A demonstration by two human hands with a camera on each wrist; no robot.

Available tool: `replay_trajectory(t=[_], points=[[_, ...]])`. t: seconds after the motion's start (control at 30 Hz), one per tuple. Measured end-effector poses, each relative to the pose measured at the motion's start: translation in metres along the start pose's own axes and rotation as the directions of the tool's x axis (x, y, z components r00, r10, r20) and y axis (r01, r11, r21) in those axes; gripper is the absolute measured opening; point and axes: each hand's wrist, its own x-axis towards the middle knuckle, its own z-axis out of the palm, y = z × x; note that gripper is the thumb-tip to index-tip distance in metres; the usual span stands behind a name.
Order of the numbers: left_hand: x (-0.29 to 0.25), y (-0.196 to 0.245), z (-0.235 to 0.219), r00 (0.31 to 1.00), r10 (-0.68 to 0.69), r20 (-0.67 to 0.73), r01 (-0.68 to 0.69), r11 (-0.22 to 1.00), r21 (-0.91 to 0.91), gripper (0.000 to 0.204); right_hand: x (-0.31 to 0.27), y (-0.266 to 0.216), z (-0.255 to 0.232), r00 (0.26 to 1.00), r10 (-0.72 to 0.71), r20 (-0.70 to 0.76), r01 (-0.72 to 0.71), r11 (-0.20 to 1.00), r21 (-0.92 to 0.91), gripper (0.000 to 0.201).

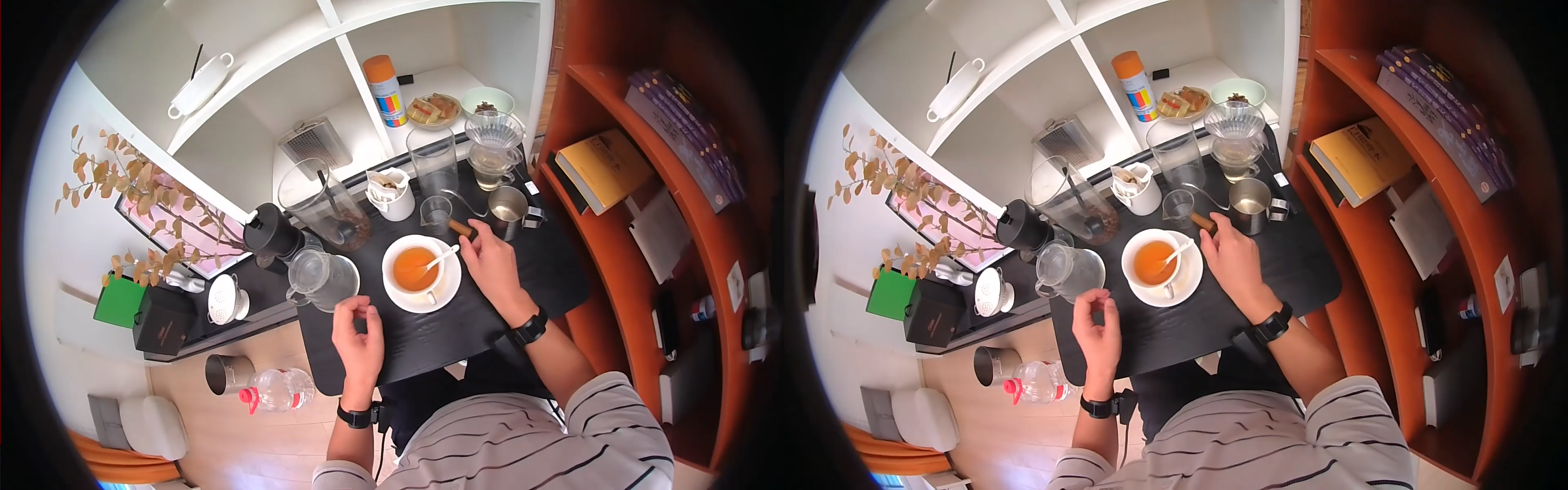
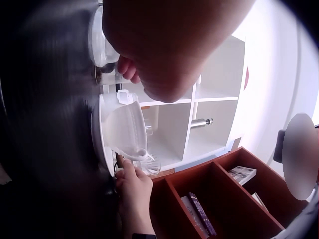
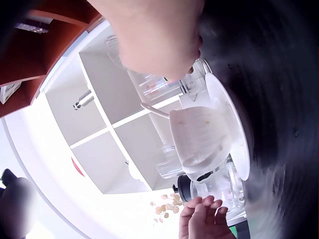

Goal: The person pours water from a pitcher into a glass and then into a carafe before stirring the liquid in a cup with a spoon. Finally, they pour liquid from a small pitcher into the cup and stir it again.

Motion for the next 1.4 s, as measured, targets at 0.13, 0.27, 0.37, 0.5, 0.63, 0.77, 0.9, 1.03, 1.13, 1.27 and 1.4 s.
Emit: replay_trajectory(t=[0.13,0.27,0.37,0.5,0.63,0.77,0.9,1.03,1.13,1.27,1.4], points=[[0.000,-0.003,0.011,0.990,-0.032,0.134,0.022,0.997,0.069,0.037,0.004,0.007,0.008,1.000,-0.002,0.022,0.004,0.994,-0.107,0.028],[0.001,-0.012,0.017,0.950,-0.107,0.295,0.072,0.989,0.126,0.066,0.004,0.011,0.008,0.998,-0.064,-0.027,0.060,0.987,-0.147,0.024],[0.002,-0.015,0.024,0.940,-0.034,0.340,-0.002,0.994,0.106,0.075,0.003,0.010,0.006,0.998,-0.053,-0.036,0.047,0.988,-0.146,0.023],[0.002,-0.002,0.023,0.918,-0.053,0.393,-0.009,0.988,0.155,0.100,0.002,0.011,0.005,0.997,-0.046,-0.059,0.035,0.986,-0.165,0.023],[0.005,-0.002,0.027,0.917,-0.066,0.394,0.006,0.988,0.153,0.115,0.002,0.014,0.007,0.997,-0.045,-0.061,0.034,0.985,-0.167,0.023],[0.007,0.001,0.032,0.927,-0.065,0.368,0.004,0.986,0.164,0.118,0.002,0.017,0.008,0.996,-0.038,-0.080,0.023,0.984,-0.176,0.023],[0.008,-0.003,0.036,0.934,-0.030,0.355,-0.033,0.985,0.170,0.119,0.004,0.021,0.010,0.996,-0.021,-0.092,0.003,0.982,-0.191,0.024],[0.010,-0.003,0.036,0.936,-0.045,0.350,-0.017,0.985,0.172,0.119,0.004,0.019,0.008,0.996,-0.014,-0.092,-0.002,0.984,-0.179,0.025],[0.012,-0.002,0.035,0.934,-0.035,0.357,-0.024,0.987,0.158,0.119,0.004,0.019,0.009,0.995,-0.011,-0.100,-0.008,0.982,-0.187,0.025],[0.016,-0.001,0.039,0.930,-0.029,0.367,-0.031,0.987,0.158,0.121,0.004,0.020,0.008,0.995,-0.010,-0.095,-0.007,0.985,-0.172,0.024],[0.020,-0.003,0.044,0.926,-0.018,0.376,-0.035,0.990,0.134,0.122,0.003,0.015,0.004,0.994,-0.012,-0.111,-0.005,0.988,-0.153,0.025]])
